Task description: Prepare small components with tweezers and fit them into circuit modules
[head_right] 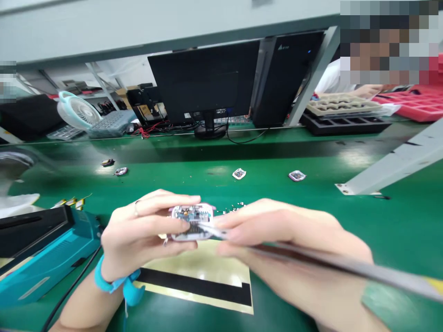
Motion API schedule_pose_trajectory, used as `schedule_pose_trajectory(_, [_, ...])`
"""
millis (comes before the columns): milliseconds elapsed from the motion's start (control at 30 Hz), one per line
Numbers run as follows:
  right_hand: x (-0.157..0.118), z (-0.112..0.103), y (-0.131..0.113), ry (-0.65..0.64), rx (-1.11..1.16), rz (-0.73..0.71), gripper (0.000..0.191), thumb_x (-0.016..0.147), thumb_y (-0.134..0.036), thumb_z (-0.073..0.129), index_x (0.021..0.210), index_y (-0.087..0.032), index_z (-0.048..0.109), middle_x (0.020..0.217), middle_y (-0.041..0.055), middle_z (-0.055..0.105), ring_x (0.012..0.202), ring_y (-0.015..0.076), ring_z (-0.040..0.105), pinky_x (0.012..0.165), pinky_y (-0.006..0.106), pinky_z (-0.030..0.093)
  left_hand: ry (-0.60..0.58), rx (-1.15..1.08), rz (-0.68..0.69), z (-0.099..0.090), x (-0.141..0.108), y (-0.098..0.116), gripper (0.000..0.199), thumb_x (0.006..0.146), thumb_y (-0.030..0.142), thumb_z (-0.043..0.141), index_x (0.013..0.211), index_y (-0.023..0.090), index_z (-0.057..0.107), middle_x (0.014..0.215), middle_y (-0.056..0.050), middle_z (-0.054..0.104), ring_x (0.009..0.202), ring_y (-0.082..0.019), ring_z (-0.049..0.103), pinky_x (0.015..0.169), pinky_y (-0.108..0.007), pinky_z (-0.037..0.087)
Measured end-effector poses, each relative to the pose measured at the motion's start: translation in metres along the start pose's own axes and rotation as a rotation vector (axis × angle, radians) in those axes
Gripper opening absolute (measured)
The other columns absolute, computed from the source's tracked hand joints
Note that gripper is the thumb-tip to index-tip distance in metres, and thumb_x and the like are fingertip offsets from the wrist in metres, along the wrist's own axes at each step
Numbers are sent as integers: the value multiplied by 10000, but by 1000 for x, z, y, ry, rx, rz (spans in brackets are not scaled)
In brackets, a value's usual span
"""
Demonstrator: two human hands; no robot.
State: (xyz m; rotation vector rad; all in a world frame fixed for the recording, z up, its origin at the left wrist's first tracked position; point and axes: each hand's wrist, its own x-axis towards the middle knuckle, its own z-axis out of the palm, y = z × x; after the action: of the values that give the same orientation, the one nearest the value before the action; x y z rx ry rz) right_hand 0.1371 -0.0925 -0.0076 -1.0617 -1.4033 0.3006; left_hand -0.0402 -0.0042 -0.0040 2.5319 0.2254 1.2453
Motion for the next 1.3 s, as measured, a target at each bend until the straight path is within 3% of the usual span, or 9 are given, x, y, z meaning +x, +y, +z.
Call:
schedule_pose_trajectory(133, [-8,-22,35,134,-157,69,142,636,-113,694,700,-214,617,768,-16,657,750,130,623,690,203,542,-18,-10,-262,-4,-7,-39,106,690,209,662,712,145,580,997,-80,629,907,-172,596,767,-274,498])
schedule_pose_trajectory(333, [-43,-59,106,35,-316,123,82,680,-217,667,741,-186,621,777,23,660,708,163,637,643,242,562,-29,-16,-755,13,-27,-159,194,740,312,577,742,136,498,975,-78,637,922,-172,603,794,-278,491])
schedule_pose_trajectory(433, [-50,-65,110,61,-317,68,70,693,-222,657,741,-193,616,781,5,658,699,146,636,657,224,554,-51,150,-852,23,-39,-208,176,724,264,577,792,113,518,918,-115,651,872,-199,619,769,-307,493])
schedule_pose_trajectory(533, [-52,-69,97,27,-357,-80,86,703,-155,644,763,-208,612,831,-9,651,739,127,628,711,200,531,-114,313,-926,21,-45,-230,262,665,195,621,893,100,533,880,-125,661,828,-222,628,751,-339,491])
schedule_pose_trajectory(700, [-64,-77,79,-69,-315,-145,221,715,-74,608,887,-212,599,928,6,633,828,141,613,749,206,508,-238,519,-957,38,-21,-220,445,641,137,619,1059,82,477,987,-146,627,947,-265,581,846,-364,431])
schedule_pose_trajectory(933, [-73,-68,85,-210,-194,-217,187,774,-95,527,933,-176,583,907,51,637,815,153,618,703,216,523,-448,462,-810,157,23,-176,572,711,391,590,1158,87,401,1091,-154,565,1013,-260,543,843,-317,438])
schedule_pose_trajectory(1033, [-69,-63,94,-170,-224,-208,129,779,-124,533,881,-176,592,865,47,647,780,150,627,701,211,526,-430,479,-781,188,27,-165,460,735,309,582,1107,86,429,1103,-179,539,1041,-290,518,860,-369,419])
schedule_pose_trajectory(1167, [-68,-61,104,-99,-259,-170,103,758,-124,570,841,-181,590,846,35,649,766,149,627,723,222,524,-398,459,-782,189,35,-159,310,769,136,509,1065,86,432,1029,-181,568,982,-275,557,824,-383,438])
schedule_pose_trajectory(1300, [-70,-62,106,-181,-294,-179,135,761,-113,559,872,-186,585,893,48,640,805,173,620,730,263,525,-374,367,-745,149,40,-134,429,740,164,545,1133,115,380,1024,-140,589,971,-242,569,845,-348,440])
